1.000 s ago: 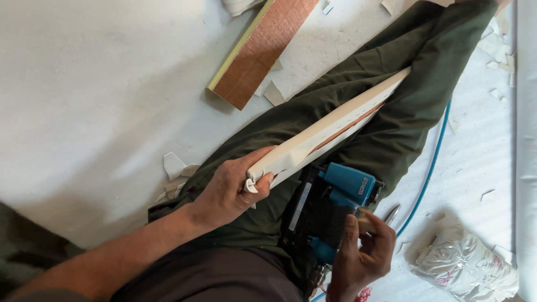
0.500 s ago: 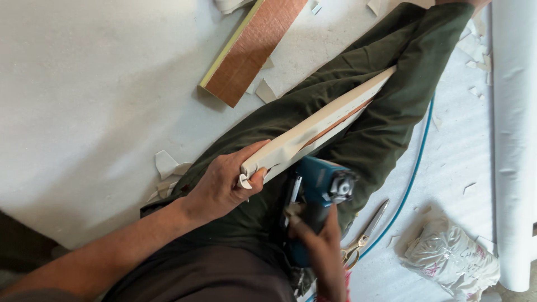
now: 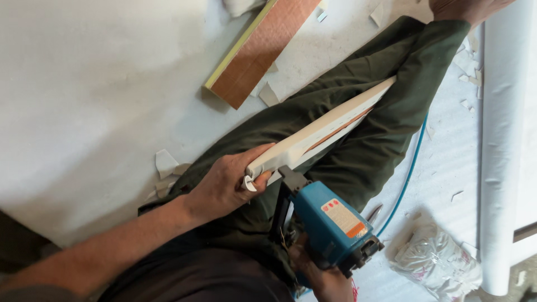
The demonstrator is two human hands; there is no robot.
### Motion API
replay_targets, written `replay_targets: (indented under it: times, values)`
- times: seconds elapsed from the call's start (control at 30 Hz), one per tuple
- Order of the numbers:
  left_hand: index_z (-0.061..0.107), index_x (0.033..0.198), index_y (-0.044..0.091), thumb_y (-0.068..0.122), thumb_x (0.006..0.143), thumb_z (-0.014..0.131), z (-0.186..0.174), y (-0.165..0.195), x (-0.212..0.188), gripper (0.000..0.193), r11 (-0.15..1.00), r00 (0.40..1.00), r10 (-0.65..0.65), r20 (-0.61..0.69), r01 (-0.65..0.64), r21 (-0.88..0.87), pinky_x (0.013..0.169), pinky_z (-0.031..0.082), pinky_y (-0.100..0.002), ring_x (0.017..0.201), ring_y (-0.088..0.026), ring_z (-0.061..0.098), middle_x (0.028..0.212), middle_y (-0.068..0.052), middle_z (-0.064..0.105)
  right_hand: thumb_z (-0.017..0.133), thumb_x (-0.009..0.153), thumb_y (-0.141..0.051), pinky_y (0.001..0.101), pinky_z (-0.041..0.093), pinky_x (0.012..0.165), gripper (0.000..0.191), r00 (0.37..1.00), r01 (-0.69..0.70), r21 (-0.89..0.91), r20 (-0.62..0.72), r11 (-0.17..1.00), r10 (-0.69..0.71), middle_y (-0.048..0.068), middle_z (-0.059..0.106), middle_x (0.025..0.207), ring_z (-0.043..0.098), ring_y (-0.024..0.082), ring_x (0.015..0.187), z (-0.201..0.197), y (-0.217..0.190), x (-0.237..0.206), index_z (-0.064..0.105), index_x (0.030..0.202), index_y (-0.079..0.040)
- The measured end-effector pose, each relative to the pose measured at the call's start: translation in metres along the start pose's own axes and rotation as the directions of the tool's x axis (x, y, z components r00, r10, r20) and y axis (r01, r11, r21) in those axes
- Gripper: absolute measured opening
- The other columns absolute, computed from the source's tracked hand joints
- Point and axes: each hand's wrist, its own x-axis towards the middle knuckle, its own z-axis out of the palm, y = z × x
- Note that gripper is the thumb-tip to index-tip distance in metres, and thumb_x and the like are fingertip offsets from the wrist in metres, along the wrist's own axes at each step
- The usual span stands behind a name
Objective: The person sits on the floor with a long wooden frame strip across their lap and wraps white fabric over its edge. They press and tuck the fabric along the frame, use a screwdriver to push the fabric edge into the seam, and use a pneumatic staple gun to fasten the fabric to the frame.
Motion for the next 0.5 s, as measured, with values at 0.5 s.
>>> replay_targets:
  times: [0.5]
  values:
    - [0.046, 0.146, -0.005, 0.028, 0.104, 0.058, -0.003, -0.01, 0.0, 0.055, 0.999, 0.998, -0.037, 0.044, 0.039, -0.023, 0.069, 0.061, -0.031, 0.073, -0.017, 0.073, 0.089, -0.012, 0.072, 0.079, 0.078, -0.017, 0.0301, 0.06, 0.066, 0.031, 0.988, 0.141, -0.197, 0.088, 0.97, -0.125, 0.004, 0.076, 0.085, 0.074, 0.014, 0.075, 0.022, -0.016, 0.012, 0.071, 0.106, -0.008]
